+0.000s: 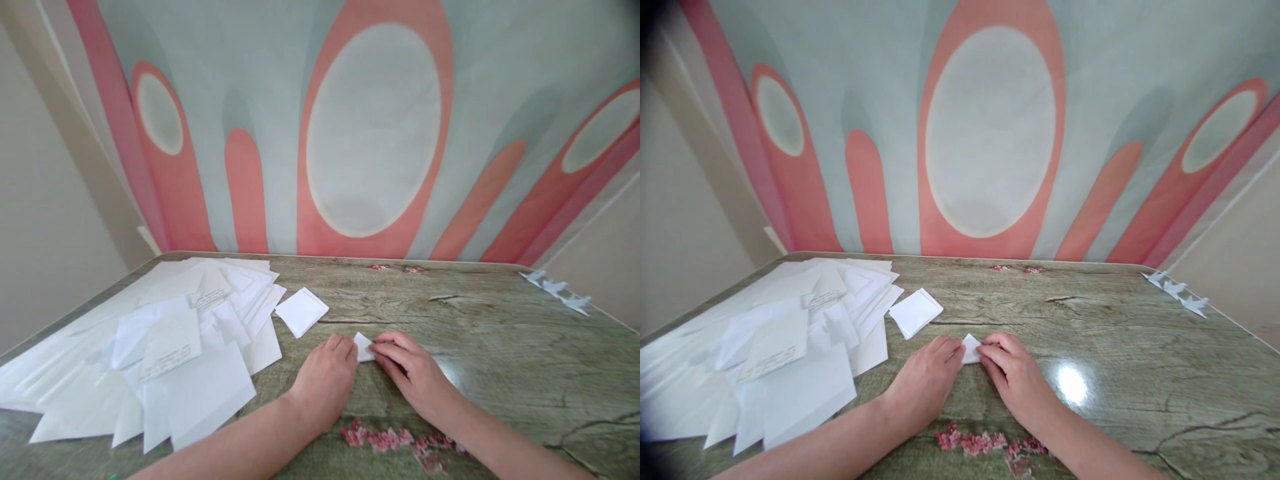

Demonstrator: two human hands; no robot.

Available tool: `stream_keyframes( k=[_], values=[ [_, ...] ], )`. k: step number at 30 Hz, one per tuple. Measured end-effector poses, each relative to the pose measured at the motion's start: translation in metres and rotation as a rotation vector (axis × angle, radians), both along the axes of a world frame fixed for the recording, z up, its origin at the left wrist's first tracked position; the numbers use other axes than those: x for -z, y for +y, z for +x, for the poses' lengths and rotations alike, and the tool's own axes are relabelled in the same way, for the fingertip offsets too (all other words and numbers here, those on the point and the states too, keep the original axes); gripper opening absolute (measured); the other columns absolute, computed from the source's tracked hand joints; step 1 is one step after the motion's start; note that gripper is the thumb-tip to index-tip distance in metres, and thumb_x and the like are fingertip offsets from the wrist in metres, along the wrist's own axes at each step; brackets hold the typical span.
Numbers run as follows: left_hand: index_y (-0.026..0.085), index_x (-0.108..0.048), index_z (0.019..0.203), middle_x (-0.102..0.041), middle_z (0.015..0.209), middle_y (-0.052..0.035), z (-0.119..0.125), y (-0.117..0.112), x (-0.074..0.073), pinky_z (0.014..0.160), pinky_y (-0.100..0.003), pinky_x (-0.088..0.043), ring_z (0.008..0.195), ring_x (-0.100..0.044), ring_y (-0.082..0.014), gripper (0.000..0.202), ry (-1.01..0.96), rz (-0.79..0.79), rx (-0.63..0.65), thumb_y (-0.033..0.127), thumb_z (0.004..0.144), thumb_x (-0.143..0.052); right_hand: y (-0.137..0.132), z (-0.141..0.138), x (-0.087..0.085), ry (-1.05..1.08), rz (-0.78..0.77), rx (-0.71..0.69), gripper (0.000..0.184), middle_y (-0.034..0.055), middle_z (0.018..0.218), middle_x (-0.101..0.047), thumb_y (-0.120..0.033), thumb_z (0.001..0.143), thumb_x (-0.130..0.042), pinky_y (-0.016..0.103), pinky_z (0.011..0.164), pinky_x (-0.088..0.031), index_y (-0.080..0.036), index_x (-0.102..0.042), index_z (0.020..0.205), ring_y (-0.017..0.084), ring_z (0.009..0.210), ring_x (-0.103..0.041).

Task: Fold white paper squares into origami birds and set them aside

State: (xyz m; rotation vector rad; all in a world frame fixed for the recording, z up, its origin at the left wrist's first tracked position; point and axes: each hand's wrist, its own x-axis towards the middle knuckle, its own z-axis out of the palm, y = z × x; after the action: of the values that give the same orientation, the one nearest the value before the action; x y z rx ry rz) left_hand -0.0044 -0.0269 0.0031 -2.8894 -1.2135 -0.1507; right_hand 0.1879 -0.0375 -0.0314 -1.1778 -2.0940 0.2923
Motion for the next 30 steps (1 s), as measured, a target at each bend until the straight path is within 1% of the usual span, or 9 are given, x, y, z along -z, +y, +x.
stream_keyframes(
  k=[6,10,14,16,18,22,30],
  values=[
    [0.012,-0.05,0.111,-0.056,0.105,-0.0107,-0.001,0.001,0.004,0.085,-0.034,-0.045,0.099,-0.05,-0.0215,0.031,-0.001,0.026,0.0,0.009,0.082,-0.041,0.0,0.0,0.0,-0.021,0.029,-0.006,0.022,0.0073,0.094,-0.059,-0.019,0.088,-0.045,0.034,0.074,-0.051,-0.022,-0.064,0.098,0.019,0.088,-0.057],
    [0.012,-0.051,0.11,-0.056,0.103,-0.0104,-0.001,0.001,0.004,0.084,-0.036,-0.046,0.098,-0.05,-0.0223,0.03,0.001,0.033,-0.003,0.009,0.083,-0.04,0.0,0.0,-0.002,-0.053,0.054,0.005,0.022,0.0079,0.095,-0.059,-0.018,0.088,-0.045,0.036,0.075,-0.05,-0.021,-0.064,0.099,0.019,0.089,-0.056],
    [0.012,-0.052,0.108,-0.057,0.102,-0.0103,0.0,0.0,0.0,0.082,-0.036,-0.047,0.096,-0.051,-0.0224,0.028,0.012,0.029,-0.011,0.008,0.083,-0.04,-0.003,-0.004,-0.01,-0.154,0.123,0.0,0.023,0.0085,0.099,-0.06,-0.016,0.087,-0.047,0.041,0.078,-0.049,-0.022,-0.062,0.103,0.021,0.092,-0.053],
    [0.013,-0.053,0.107,-0.057,0.102,-0.0098,0.001,0.0,-0.001,0.082,-0.036,-0.047,0.096,-0.052,-0.0222,0.028,0.011,0.022,-0.017,0.008,0.082,-0.039,-0.006,-0.006,-0.016,-0.207,0.152,-0.031,0.023,0.0085,0.101,-0.061,-0.016,0.087,-0.047,0.043,0.081,-0.048,-0.022,-0.062,0.104,0.022,0.096,-0.052],
    [0.014,-0.054,0.106,-0.057,0.102,-0.0086,0.001,0.0,-0.002,0.083,-0.036,-0.047,0.096,-0.052,-0.0218,0.029,0.002,0.012,-0.014,0.007,0.082,-0.039,-0.008,-0.009,-0.02,-0.233,0.172,-0.065,0.025,0.0085,0.101,-0.062,-0.016,0.087,-0.047,0.042,0.081,-0.048,-0.021,-0.06,0.107,0.022,0.098,-0.052],
    [0.014,-0.055,0.106,-0.058,0.104,-0.0081,0.001,0.001,0.0,0.084,-0.036,-0.047,0.097,-0.052,-0.0218,0.031,-0.001,0.016,-0.023,0.005,0.08,-0.04,-0.009,-0.012,-0.023,-0.248,0.155,-0.077,0.028,0.0072,0.1,-0.062,-0.015,0.088,-0.046,0.039,0.079,-0.048,-0.023,-0.057,0.113,0.021,0.097,-0.052],
    [0.014,-0.055,0.108,-0.058,0.106,-0.0085,0.0,0.003,0.006,0.084,-0.036,-0.047,0.097,-0.053,-0.0216,0.034,-0.008,0.077,-0.034,0.003,0.08,-0.038,-0.007,-0.009,-0.016,-0.272,0.086,-0.069,0.028,0.0048,0.101,-0.062,-0.018,0.089,-0.046,0.036,0.08,-0.045,-0.024,-0.056,0.114,0.019,0.095,-0.052]
  ],
)
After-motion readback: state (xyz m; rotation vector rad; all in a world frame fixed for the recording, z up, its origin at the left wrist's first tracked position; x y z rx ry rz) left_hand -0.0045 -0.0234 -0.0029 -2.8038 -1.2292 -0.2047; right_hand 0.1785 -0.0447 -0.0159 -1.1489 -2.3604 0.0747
